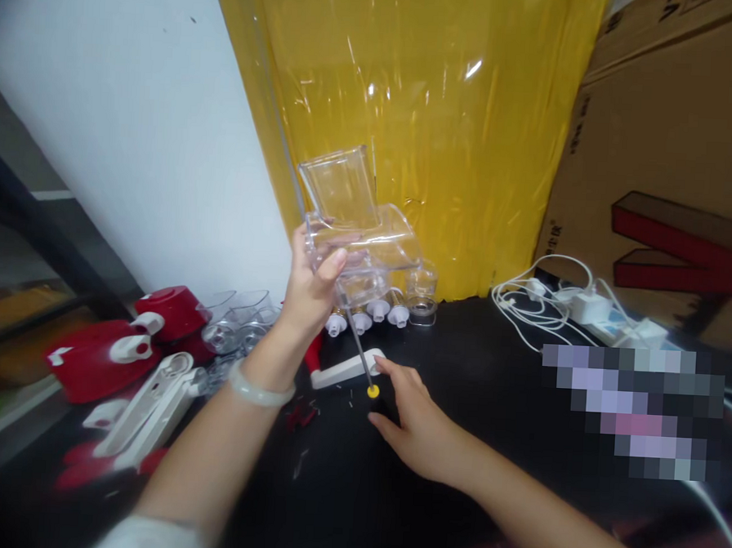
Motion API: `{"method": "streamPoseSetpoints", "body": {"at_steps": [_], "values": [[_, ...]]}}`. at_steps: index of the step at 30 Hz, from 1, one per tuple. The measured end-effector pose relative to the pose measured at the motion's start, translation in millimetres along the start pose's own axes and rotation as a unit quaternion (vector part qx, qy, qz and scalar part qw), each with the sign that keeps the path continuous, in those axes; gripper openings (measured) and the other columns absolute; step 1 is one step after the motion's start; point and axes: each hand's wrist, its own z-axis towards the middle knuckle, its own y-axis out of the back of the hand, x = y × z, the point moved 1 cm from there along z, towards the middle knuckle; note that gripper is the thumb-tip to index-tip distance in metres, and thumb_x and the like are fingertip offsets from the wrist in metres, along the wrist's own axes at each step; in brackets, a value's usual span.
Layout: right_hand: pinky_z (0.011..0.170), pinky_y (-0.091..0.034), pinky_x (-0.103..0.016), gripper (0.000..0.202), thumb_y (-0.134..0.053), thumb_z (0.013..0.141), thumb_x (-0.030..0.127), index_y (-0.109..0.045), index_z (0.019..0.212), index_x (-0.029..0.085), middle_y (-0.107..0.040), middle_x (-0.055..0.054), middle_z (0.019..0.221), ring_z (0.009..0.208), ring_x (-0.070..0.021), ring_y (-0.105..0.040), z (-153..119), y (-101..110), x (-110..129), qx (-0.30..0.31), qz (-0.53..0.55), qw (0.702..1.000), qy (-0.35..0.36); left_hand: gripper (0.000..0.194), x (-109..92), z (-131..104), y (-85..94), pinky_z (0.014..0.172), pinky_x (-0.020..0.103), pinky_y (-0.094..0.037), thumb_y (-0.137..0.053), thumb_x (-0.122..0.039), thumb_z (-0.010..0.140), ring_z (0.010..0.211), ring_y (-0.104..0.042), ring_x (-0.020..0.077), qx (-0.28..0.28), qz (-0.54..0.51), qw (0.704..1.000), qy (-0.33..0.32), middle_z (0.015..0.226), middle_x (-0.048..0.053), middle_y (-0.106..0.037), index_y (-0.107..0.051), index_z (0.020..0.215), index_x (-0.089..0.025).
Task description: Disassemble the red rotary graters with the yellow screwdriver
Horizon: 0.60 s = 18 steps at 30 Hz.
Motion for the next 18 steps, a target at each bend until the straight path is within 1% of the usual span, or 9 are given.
{"method": "streamPoseSetpoints", "body": {"at_steps": [2, 4, 5, 8, 10, 11, 13, 15, 18], "values": [[0.099, -0.050, -0.045, 0.066, -0.062, 0.087, 0.019, -0.037, 0.148, 0.025, -0.066, -0.008, 0.115, 0.109, -0.0238, -0.064, 0, -2, -2, 0.015, 0.006, 1.000, -0.024, 0.067, -1, 0, 0.5, 0.103, 0.053, -0.052, -0.075, -0.063, 0.077, 0.114, -0.066, 0.0283, -0.005, -0.001, 1.000, 0.002, 0.112, 0.005, -0.065, -0.042, 0.126, -0.032], [0.088, -0.054, -0.044, 0.059, -0.072, 0.081, 0.024, -0.049, 0.136, 0.021, -0.066, -0.004, 0.091, 0.088, -0.0240, -0.066, 1, -5, -1, -0.003, -0.031, 0.997, -0.068, 0.067, -2, -1, 0.4, 0.101, 0.052, -0.053, -0.074, -0.064, 0.077, 0.112, -0.067, 0.0281, -0.004, -0.001, 1.000, 0.006, 0.112, 0.005, -0.065, -0.042, 0.126, -0.031], [0.086, -0.054, -0.046, 0.058, -0.078, 0.076, 0.029, -0.054, 0.128, 0.019, -0.065, -0.004, 0.088, 0.086, -0.0252, -0.065, 1, -5, 0, -0.019, -0.053, 0.995, -0.077, 0.067, -2, -1, 0.3, 0.101, 0.052, -0.053, -0.074, -0.065, 0.077, 0.112, -0.067, 0.0280, -0.001, -0.001, 1.000, 0.009, 0.111, 0.005, -0.066, -0.042, 0.126, -0.031], [0.100, -0.049, -0.051, 0.065, -0.079, 0.076, 0.040, -0.051, 0.131, 0.019, -0.064, -0.013, 0.117, 0.113, -0.0309, -0.061, 0, -2, 4, -0.031, -0.057, 0.997, -0.038, 0.067, -2, -1, 0.2, 0.099, 0.051, -0.054, -0.074, -0.065, 0.077, 0.111, -0.068, 0.0279, 0.003, -0.002, 1.000, 0.015, 0.111, 0.005, -0.066, -0.042, 0.125, -0.031], [0.108, -0.044, -0.049, 0.067, -0.067, 0.086, 0.033, -0.039, 0.146, 0.022, -0.058, -0.013, 0.134, 0.127, -0.0277, -0.055, -3, 1, 5, 0.003, -0.006, 1.000, -0.004, 0.067, 0, -2, 0.6, 0.099, 0.051, -0.054, -0.075, -0.064, 0.076, 0.110, -0.067, 0.0283, -0.001, -0.010, 1.000, 0.020, 0.111, 0.006, -0.065, -0.042, 0.125, -0.031], [0.108, -0.044, -0.047, 0.067, -0.061, 0.089, 0.027, -0.033, 0.150, 0.024, -0.061, -0.012, 0.132, 0.125, -0.0248, -0.057, -3, 2, 4, 0.024, 0.019, 1.000, -0.002, 0.067, 1, -2, 0.9, 0.099, 0.052, -0.054, -0.075, -0.063, 0.076, 0.110, -0.067, 0.0286, -0.002, -0.015, 1.000, 0.023, 0.112, 0.006, -0.065, -0.042, 0.124, -0.031], [0.097, -0.051, -0.042, 0.064, -0.056, 0.090, 0.021, -0.034, 0.150, 0.024, -0.070, -0.007, 0.110, 0.104, -0.0217, -0.068, -2, 2, 2, 0.043, 0.039, 0.998, -0.029, 0.066, 3, -4, 1.2, 0.100, 0.052, -0.053, -0.075, -0.062, 0.077, 0.111, -0.067, 0.0292, -0.002, -0.025, 0.999, 0.028, 0.114, 0.006, -0.064, -0.042, 0.125, -0.031], [0.081, -0.054, -0.037, 0.049, -0.056, 0.091, 0.024, -0.046, 0.139, 0.022, -0.070, -0.002, 0.083, 0.077, -0.0202, -0.069, 2, -1, -1, 0.032, 0.030, 0.997, -0.070, 0.065, 5, -6, 1.2, 0.101, 0.052, -0.052, -0.075, -0.061, 0.078, 0.112, -0.066, 0.0288, -0.002, -0.028, 0.999, 0.026, 0.114, 0.006, -0.064, -0.043, 0.125, -0.032], [0.069, -0.051, -0.032, 0.021, -0.053, 0.094, 0.031, -0.054, 0.113, 0.022, -0.063, 0.001, 0.071, 0.065, -0.0179, -0.064, 9, -7, -3, -0.008, 0.026, 0.997, -0.071, 0.064, 7, -9, 0.8, 0.101, 0.050, -0.053, -0.076, -0.061, 0.077, 0.112, -0.066, 0.0274, -0.005, -0.029, 0.999, 0.025, 0.113, 0.005, -0.064, -0.043, 0.125, -0.032]]}}
